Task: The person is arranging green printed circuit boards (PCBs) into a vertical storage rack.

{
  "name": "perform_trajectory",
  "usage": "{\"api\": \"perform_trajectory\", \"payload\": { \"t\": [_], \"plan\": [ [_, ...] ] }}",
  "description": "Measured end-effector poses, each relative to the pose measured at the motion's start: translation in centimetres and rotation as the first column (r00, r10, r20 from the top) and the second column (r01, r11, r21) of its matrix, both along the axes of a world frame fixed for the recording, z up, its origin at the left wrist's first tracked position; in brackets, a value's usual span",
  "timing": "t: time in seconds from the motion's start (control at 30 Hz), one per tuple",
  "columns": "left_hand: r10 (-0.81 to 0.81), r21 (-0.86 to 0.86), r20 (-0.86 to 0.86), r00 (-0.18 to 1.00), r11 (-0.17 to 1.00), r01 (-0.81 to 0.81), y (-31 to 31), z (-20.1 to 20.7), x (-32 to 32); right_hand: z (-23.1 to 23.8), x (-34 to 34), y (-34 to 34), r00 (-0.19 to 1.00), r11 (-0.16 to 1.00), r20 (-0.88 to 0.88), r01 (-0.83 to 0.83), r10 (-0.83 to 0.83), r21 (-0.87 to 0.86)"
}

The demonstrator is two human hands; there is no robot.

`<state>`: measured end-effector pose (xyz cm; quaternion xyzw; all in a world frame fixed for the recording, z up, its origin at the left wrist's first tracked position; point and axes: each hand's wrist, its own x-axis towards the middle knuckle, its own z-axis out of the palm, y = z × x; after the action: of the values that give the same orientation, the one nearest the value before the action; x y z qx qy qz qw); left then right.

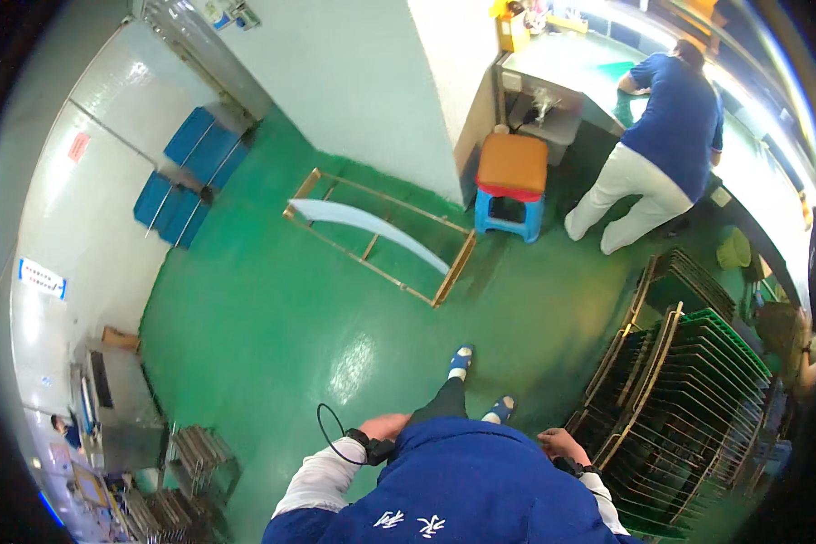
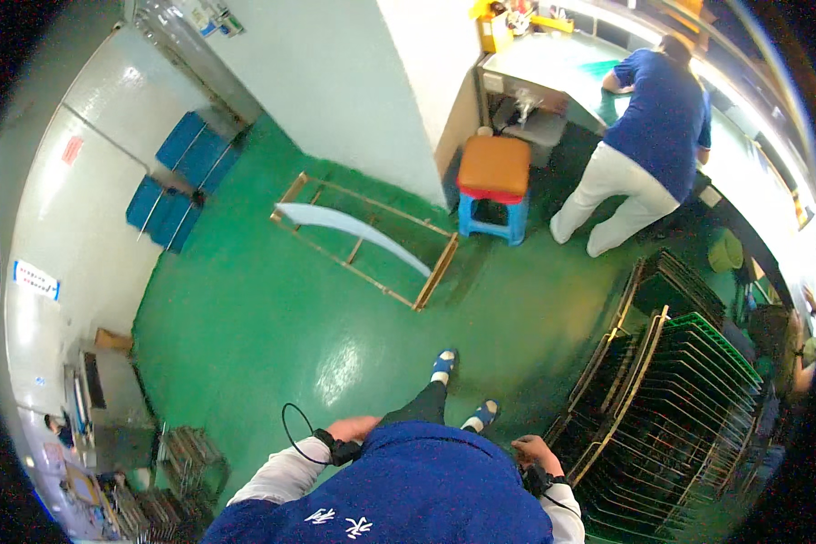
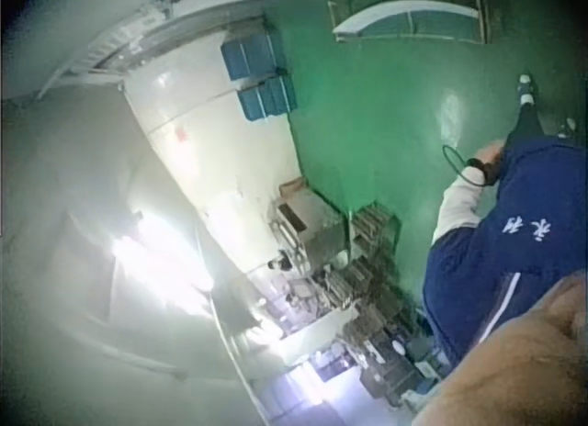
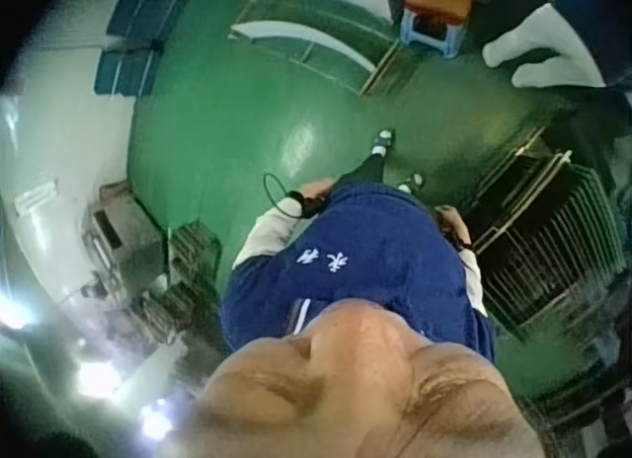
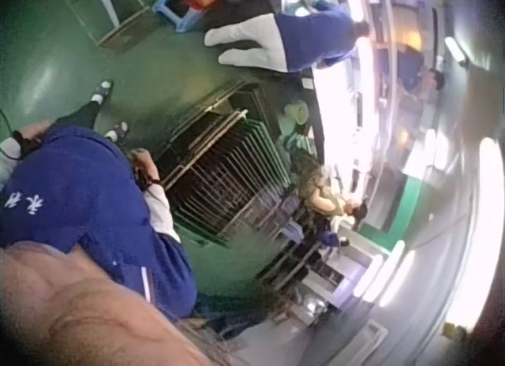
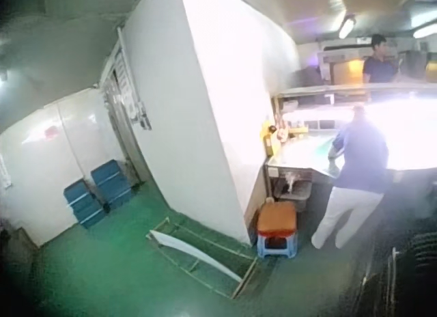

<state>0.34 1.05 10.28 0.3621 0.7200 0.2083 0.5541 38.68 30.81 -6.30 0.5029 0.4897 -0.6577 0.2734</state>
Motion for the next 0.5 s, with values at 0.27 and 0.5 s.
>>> {"api": "perform_trajectory", "payload": {
  "t": [0.27, 0.5],
  "plan": [
    [-0.292, -0.083, 0.031, 0.956, 0.952, 0.294, 5.9, -6.5, -9.8, 3.9, -4.7, 1.0, 0.999, 0.986, 0.026, 0.035, -0.040, 0.162],
    [-0.334, -0.124, 0.272, 0.902, 0.918, 0.377, 3.7, -23.0, -15.3, 5.7, -10.5, 0.5, 0.992, 0.982, 0.085, 0.078, -0.094, 0.174]
  ]
}}
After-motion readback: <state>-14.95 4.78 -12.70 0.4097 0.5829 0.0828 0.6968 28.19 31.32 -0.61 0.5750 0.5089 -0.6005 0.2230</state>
